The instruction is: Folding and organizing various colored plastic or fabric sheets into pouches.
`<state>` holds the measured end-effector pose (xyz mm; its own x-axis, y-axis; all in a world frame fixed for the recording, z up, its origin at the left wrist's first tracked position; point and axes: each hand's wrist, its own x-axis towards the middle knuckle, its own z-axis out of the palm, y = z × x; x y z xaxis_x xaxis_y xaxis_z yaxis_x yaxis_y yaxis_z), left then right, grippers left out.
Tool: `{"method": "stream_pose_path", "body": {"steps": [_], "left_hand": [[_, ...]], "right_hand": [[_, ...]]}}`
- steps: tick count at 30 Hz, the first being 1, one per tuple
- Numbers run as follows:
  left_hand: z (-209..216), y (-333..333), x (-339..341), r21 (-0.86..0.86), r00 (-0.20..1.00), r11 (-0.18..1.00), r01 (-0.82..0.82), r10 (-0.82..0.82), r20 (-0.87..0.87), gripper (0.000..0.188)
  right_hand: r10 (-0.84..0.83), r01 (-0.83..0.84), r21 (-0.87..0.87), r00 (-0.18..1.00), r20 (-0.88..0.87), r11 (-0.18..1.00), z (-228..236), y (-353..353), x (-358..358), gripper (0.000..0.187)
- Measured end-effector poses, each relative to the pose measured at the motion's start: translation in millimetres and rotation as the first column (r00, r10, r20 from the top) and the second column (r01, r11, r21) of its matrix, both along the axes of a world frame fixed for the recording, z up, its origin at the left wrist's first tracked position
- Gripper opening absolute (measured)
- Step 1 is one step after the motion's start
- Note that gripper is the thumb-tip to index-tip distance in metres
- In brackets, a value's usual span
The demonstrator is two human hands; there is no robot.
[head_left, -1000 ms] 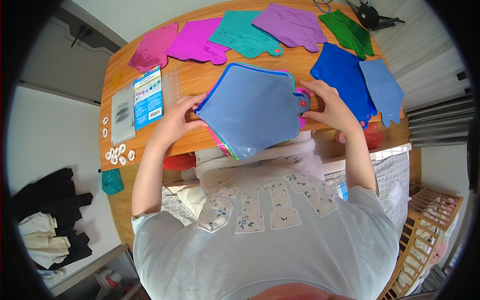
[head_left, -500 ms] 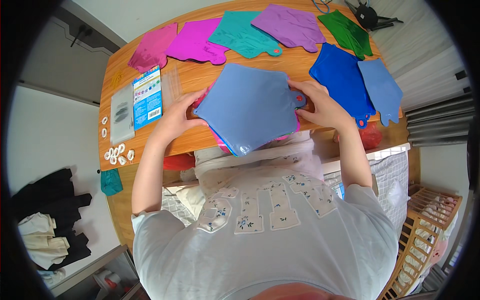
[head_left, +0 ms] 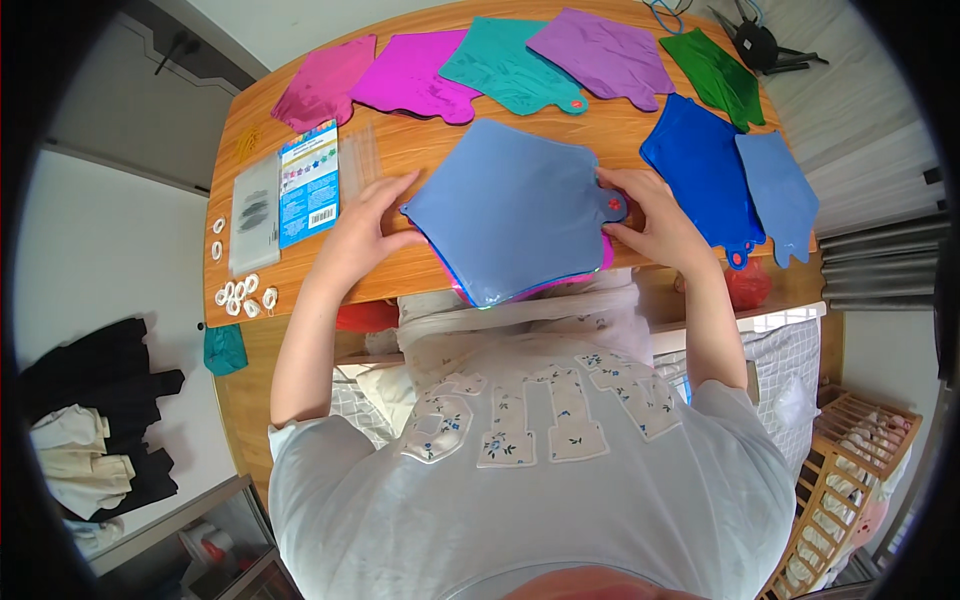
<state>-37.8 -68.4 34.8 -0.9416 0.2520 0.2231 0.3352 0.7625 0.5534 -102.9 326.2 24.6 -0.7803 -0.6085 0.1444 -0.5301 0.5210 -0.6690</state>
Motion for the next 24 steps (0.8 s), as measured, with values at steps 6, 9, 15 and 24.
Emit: {"method": "stream_pose_path", "body": {"steps": [6,9,15,24], "left_hand": [[7,-1,56,0.294,0.522,0.953,-0.077,-0.213,0.826,0.036],[-45,38,94,0.494,0.473,0.855,-0.156,-0.374,0.798,0.054],[-93,87,88,0.746,0.623,0.331,-0.578,-0.412,0.665,0.063],[-83,87,105,0.689,0.629,0.354,-0.632,-0.285,0.723,0.055]], "right_hand": [[-0.048,0.048,-0.004,0.997,0.068,0.999,-1,0,1,0.064],[-0.031,0.031,-0.015,0.998,0.059,0.999,-2,-1,0,0.064],[-0.024,0.024,0.001,1.000,-0.010,1.000,-7,0,1,0.064],[-0.107,0.102,-0.031,0.965,-0.240,0.994,5,3,48,0.061]]}}
